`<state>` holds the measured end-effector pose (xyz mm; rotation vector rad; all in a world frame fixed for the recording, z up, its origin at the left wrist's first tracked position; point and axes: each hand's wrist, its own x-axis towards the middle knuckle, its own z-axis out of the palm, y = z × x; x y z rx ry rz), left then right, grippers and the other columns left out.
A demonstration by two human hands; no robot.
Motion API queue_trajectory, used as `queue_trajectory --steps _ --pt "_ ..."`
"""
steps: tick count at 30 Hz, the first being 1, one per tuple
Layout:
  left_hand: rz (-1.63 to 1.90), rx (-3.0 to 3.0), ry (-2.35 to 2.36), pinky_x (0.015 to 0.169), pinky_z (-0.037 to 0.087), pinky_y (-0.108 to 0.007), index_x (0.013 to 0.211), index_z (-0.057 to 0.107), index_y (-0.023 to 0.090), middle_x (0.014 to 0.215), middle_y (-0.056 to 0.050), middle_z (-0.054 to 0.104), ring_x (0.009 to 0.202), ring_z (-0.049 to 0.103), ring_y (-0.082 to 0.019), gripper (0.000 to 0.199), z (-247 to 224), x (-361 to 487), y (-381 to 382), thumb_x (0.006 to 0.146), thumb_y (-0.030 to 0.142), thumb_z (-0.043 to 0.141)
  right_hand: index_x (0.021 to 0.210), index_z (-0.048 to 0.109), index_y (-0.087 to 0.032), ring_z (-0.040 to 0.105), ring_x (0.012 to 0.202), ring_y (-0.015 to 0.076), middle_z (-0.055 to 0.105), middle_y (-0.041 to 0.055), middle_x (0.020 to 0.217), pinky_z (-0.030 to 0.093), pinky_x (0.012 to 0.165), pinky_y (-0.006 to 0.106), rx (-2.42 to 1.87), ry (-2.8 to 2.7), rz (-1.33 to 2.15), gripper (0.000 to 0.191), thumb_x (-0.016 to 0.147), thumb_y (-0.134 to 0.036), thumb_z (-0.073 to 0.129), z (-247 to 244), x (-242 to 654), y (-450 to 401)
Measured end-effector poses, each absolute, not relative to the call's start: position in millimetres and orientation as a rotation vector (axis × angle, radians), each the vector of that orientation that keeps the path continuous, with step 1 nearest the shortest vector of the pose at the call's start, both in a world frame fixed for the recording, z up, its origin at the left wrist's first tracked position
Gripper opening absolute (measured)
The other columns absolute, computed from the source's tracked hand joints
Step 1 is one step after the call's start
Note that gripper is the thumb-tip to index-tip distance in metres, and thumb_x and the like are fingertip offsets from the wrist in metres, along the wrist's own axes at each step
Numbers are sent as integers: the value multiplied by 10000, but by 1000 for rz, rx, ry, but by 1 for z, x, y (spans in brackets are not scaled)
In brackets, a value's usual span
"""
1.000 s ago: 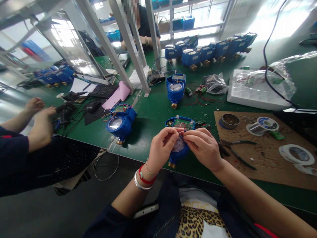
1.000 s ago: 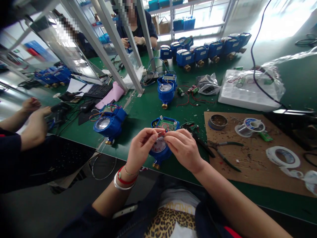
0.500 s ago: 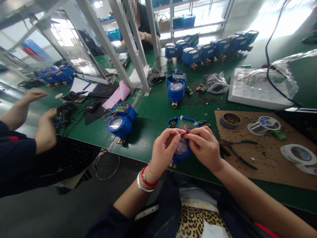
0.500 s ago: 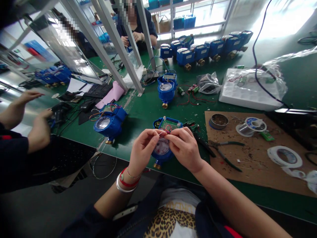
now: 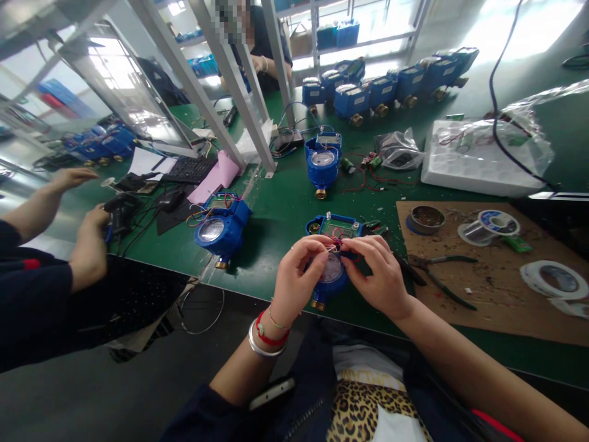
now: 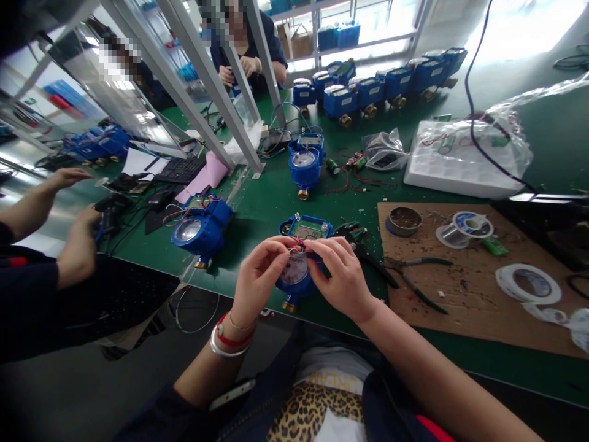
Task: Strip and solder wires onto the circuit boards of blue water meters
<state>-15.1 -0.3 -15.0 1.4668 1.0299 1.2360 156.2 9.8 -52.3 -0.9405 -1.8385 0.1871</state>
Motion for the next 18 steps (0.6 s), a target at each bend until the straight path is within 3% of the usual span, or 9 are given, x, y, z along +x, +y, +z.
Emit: queue_trajectory --steps 13,18 --pt "1145 1471 924 835 512 -301 881 600 172 1091 -73 646 860 635 -152 103 -11 -36 17 914 269 587 1093 581 -245 605 913 211 663 60 989 511 824 406 -992 -1815 146 277 842 -133 605 -58 157 7" --pt "1117 1511 849 861 506 -320 897 654 182 1041 -78 659 935 629 -179 87 -17 -40 24 905 254 607 1118 570 -253 608 922 211 662 61 1000 513 836 405 -1006 -1808 134 324 832 -106 613 -61 160 3"
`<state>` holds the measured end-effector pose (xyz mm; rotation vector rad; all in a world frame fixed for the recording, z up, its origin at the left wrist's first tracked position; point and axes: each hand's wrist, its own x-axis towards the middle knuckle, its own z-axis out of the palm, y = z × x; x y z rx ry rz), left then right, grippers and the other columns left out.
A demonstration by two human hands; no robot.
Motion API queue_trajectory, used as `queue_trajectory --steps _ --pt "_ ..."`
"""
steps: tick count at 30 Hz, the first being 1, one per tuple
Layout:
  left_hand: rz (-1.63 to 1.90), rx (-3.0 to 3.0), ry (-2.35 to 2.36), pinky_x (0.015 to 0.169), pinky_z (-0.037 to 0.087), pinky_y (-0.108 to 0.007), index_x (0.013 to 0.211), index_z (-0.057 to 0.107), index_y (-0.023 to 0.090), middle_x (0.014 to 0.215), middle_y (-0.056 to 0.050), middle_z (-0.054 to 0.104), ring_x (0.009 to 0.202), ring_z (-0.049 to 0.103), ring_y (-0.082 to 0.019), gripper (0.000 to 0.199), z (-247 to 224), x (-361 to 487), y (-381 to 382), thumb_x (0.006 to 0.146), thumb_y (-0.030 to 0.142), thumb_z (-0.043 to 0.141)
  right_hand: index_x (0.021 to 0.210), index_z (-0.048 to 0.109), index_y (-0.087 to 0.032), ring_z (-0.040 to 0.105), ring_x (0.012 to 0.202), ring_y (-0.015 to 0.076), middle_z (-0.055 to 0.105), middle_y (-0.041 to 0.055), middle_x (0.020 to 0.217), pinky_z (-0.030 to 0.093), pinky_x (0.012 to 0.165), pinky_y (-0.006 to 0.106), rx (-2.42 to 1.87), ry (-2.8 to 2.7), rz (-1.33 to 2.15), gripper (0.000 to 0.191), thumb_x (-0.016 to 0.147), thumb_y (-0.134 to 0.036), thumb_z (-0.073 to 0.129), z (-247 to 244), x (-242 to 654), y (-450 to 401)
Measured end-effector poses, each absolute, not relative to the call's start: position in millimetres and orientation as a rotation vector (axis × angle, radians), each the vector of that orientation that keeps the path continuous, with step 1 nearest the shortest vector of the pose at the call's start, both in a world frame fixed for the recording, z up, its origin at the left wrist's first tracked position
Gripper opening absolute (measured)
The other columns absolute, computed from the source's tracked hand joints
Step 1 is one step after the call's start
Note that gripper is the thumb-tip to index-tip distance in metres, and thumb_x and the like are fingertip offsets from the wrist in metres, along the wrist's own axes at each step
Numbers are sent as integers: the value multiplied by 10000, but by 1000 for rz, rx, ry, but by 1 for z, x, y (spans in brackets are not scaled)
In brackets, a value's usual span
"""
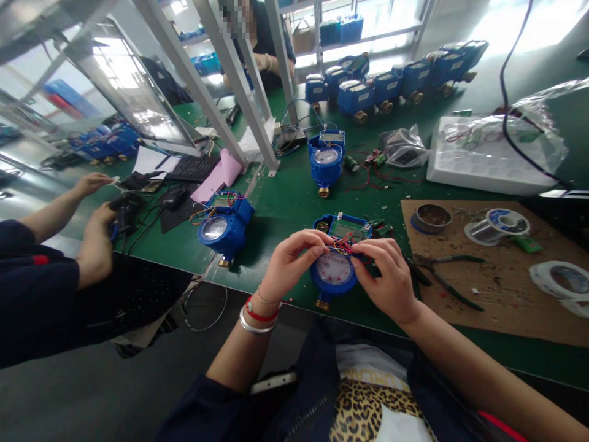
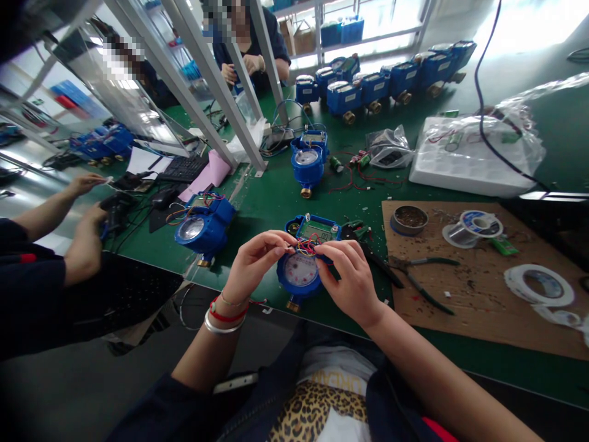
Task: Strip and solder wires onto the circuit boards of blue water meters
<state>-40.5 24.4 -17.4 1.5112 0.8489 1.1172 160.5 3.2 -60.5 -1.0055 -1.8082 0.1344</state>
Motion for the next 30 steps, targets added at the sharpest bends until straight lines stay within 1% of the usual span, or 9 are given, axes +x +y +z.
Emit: queue_trajectory --steps 2,4,6,8,10,16,22,26,30 --pt "1131 1524 828 879 500 -330 890 675 182 1023 -81 662 974 621 -192 76 -20 -39 27 891 242 628 1139 566 -252 599 991 224 649 73 1050 503 894 430 -1046 -1774 111 348 825 -117 631 -62 161 2" --pt "1160 1518 808 873 501 -331 876 682 182 987 -76 666 964 623 -192 68 -23 -36 29 881 236 641 1209 544 -241 548 1156 260 592 110 1220 463 990 482 -1123 -1713 127 408 823 -160 648 -64 159 1" --pt "1201 1489 802 855 506 -322 861 677 182 954 -66 663 934 626 -183 68 -27 -33 30 880 236 640 1334 469 -227 428 1326 293 446 141 1428 412 1062 527 -1215 -1654 214 521 840 -215 634 -67 157 0" --pt "1233 1469 816 835 510 -312 858 668 180 945 -63 659 920 625 -179 77 -30 -30 30 884 244 633 1443 358 -218 348 1399 296 339 146 1521 395 1086 541 -1295 -1628 318 613 875 -244 586 -70 154 0" --pt "1252 1482 847 814 513 -301 862 660 176 954 -67 655 907 623 -176 89 -34 -27 28 891 250 621 1490 299 -211 355 1401 286 351 145 1523 389 1097 538 -1353 -1632 366 636 903 -254 541 -73 154 1" --pt "1306 1514 875 742 521 -282 869 627 163 1010 -71 632 749 624 -126 87 -44 -24 21 910 226 582 1494 322 -191 361 1405 231 379 118 1516 341 1152 474 -1222 -1889 502 592 933 -274 490 -63 174 27" --pt "1366 1559 904 755 525 -293 874 629 168 1056 -76 630 833 636 -146 52 -49 -18 13 903 182 588 1508 298 -211 316 1429 198 348 77 1538 281 1191 429 -1119 -2087 696 600 937 -277 468 -47 191 53" --pt "1360 1599 969 830 505 -329 832 624 170 1040 -84 652 975 621 -192 70 -45 -14 10 896 167 595 1513 285 -251 301 1436 216 334 52 1545 302 1181 457 -1124 -2076 702 623 923 -261 483 -48 191 52" --pt "1343 1598 965 852 501 -351 835 618 176 1059 -84 658 996 623 -203 61 -43 -12 10 889 155 598 1520 263 -269 266 1450 208 302 35 1561 271 1197 453 -1108 -2029 640 666 899 -192 492 -51 190 48"
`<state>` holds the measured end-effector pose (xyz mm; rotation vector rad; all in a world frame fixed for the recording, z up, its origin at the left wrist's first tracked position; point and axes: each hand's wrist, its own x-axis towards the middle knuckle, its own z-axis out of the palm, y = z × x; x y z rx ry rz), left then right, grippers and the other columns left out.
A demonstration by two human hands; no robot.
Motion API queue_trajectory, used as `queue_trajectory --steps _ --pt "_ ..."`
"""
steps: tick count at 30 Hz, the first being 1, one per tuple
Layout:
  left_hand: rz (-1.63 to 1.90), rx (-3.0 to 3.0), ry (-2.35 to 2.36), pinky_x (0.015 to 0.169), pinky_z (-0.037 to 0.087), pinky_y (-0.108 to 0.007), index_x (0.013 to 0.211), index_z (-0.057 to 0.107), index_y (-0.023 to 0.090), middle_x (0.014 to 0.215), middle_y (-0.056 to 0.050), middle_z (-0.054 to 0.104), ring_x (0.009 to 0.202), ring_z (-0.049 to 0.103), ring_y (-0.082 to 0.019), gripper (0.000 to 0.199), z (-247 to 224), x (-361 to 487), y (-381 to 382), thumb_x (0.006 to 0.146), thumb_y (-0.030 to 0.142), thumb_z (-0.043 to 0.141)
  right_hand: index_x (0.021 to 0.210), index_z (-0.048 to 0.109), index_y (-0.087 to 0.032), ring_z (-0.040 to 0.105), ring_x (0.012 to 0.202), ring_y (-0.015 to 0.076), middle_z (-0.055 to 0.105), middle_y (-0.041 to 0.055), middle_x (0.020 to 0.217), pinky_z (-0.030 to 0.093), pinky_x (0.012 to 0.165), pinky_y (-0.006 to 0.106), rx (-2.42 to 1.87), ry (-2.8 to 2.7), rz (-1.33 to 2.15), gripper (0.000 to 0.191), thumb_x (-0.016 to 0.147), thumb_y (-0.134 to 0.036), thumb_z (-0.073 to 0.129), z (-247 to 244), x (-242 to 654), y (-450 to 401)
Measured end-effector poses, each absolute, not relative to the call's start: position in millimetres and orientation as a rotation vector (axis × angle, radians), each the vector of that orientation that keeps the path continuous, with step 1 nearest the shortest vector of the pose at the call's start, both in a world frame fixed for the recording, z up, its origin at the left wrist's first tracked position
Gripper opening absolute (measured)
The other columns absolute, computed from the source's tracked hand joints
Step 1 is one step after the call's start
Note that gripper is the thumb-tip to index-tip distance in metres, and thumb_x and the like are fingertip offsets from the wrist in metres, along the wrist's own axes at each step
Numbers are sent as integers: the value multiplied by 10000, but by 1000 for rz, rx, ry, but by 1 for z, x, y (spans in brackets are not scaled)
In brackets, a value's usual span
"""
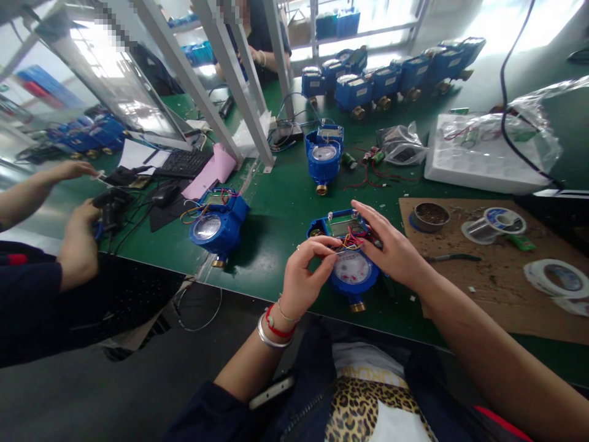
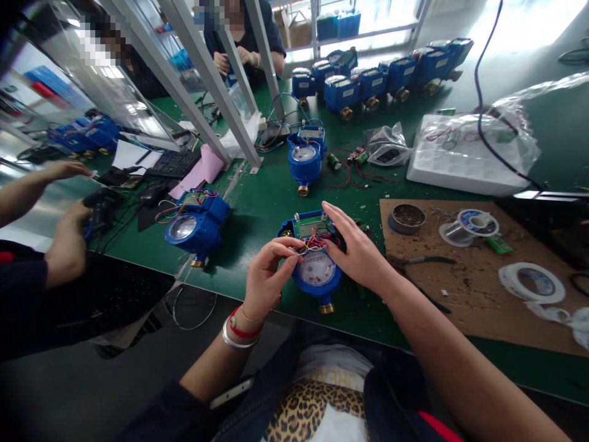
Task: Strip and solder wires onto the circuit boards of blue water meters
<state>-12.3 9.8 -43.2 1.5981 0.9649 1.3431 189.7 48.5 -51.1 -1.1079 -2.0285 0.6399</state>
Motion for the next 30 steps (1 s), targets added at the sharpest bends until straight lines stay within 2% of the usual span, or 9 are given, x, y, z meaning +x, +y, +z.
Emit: queue_trajectory --steps 5,11,15,18,22,25,28,30 --pt "1344 1587 1001 859 487 -330 835 632 174 1045 -73 660 997 618 -188 77 -42 -11 9 894 146 592 1516 270 -282 244 1458 210 291 37 1565 270 1197 456 -1076 -1963 647 681 891 -179 519 -55 189 45" --pt "1344 1614 1014 829 492 -320 819 636 171 1032 -75 658 981 615 -189 89 -37 -10 9 889 143 590 1493 290 -362 189 1474 237 155 -11 1606 380 1135 460 -998 -1806 848 659 901 -245 555 -60 190 37" --pt "1309 1626 1053 821 497 -324 800 632 169 1028 -81 659 975 615 -196 105 -36 -10 10 893 160 584 1471 307 -416 269 1447 246 171 -30 1598 388 1132 472 -975 -1661 913 652 900 -249 572 -58 195 21" --pt "1289 1626 1087 815 496 -321 795 633 169 1032 -81 657 976 613 -199 112 -36 -9 9 895 179 585 1414 407 -403 403 1374 237 275 -8 1562 433 1098 455 -1026 -1527 875 561 905 -227 562 -52 212 7" --pt "1296 1601 1125 797 507 -300 824 635 176 1041 -73 650 980 615 -196 81 -37 -7 9 891 199 596 1304 524 -326 598 1169 204 495 36 1415 537 950 386 -1188 -1166 634 442 885 -199 580 -45 274 3" --pt "1318 1582 1138 710 516 -255 843 621 178 1052 -59 645 867 629 -157 53 -37 -4 9 887 201 602 1147 589 -213 679 968 148 613 63 1231 553 854 304 -1221 -599 440 316 846 -119 570 -43 351 9" --pt "1336 1587 1161 638 507 -226 851 605 174 1054 -48 639 715 613 -107 57 -36 -1 8 897 203 588 947 590 -145 684 782 121 650 58 963 553 757 291 -1281 -262 421 144 827 -76 549 -45 422 19" --pt "1341 1602 1170 626 504 -222 851 602 170 1050 -47 638 689 606 -98 62 -35 0 7 899 206 584 816 571 -116 652 677 110 622 52 801 537 663 273 -1327 -173 443 38 822 -80 561 -48 455 27"
